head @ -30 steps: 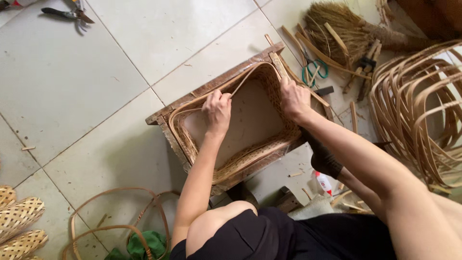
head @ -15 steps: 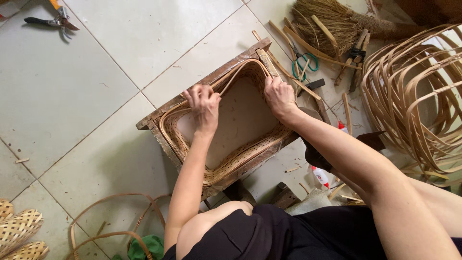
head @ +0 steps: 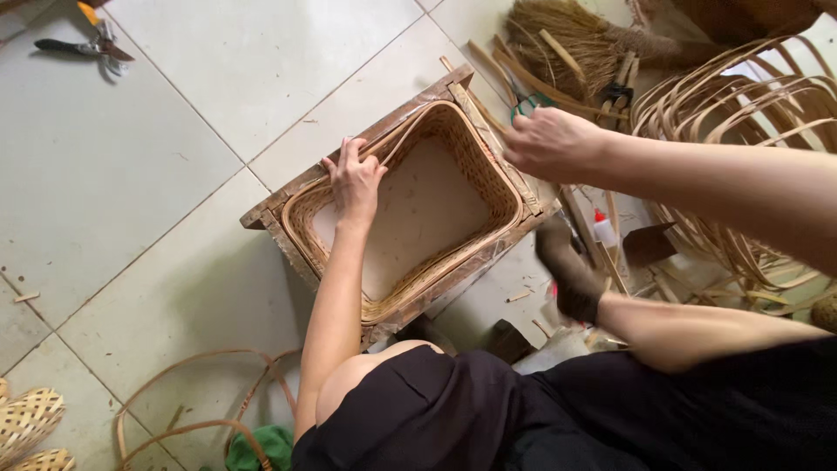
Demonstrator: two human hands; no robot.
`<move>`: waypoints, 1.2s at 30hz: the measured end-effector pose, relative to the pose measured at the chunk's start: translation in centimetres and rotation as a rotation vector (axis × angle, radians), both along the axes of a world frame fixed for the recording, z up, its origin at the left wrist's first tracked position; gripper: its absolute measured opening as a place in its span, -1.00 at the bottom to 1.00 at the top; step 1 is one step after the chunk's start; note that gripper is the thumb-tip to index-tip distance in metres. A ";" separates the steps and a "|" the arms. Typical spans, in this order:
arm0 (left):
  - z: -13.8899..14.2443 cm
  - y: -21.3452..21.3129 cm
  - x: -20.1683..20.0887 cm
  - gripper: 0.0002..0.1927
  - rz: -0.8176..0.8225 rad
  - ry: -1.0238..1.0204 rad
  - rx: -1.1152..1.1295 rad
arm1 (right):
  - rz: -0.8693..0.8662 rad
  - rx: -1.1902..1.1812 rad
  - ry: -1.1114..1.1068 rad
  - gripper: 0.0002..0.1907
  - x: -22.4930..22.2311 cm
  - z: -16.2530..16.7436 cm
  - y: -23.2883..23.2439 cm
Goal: The person weaves a rectangular bamboo basket using thin strips, securing the rim with a hammer and trimming excess with scissors. They adjust the basket's shape and continue weaving the sides.
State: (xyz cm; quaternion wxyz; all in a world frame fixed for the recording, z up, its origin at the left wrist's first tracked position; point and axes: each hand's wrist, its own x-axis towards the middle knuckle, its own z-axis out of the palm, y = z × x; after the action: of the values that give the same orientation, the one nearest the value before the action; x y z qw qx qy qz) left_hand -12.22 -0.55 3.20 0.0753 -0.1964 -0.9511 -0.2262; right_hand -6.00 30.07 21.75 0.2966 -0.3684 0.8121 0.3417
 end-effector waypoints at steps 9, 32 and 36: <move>1.5 -0.2 0.4 -0.80 0.025 0.020 0.065 | 0.243 -0.744 0.086 -0.36 8.8 -6.7 2.9; -0.7 0.1 -0.2 -0.84 -0.009 -0.042 0.057 | -0.407 -0.353 0.510 -0.11 -5.2 -17.6 -1.2; -0.9 -0.4 -0.7 -0.78 -0.044 -0.015 0.017 | -0.415 -0.529 0.524 -0.13 -5.1 -16.7 -1.1</move>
State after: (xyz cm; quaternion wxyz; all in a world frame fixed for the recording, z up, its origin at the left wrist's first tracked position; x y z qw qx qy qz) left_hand -12.88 -0.92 2.29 0.0650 -0.2147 -0.9451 -0.2374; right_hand -11.08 28.96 5.10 0.0381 -0.1614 0.9766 0.1367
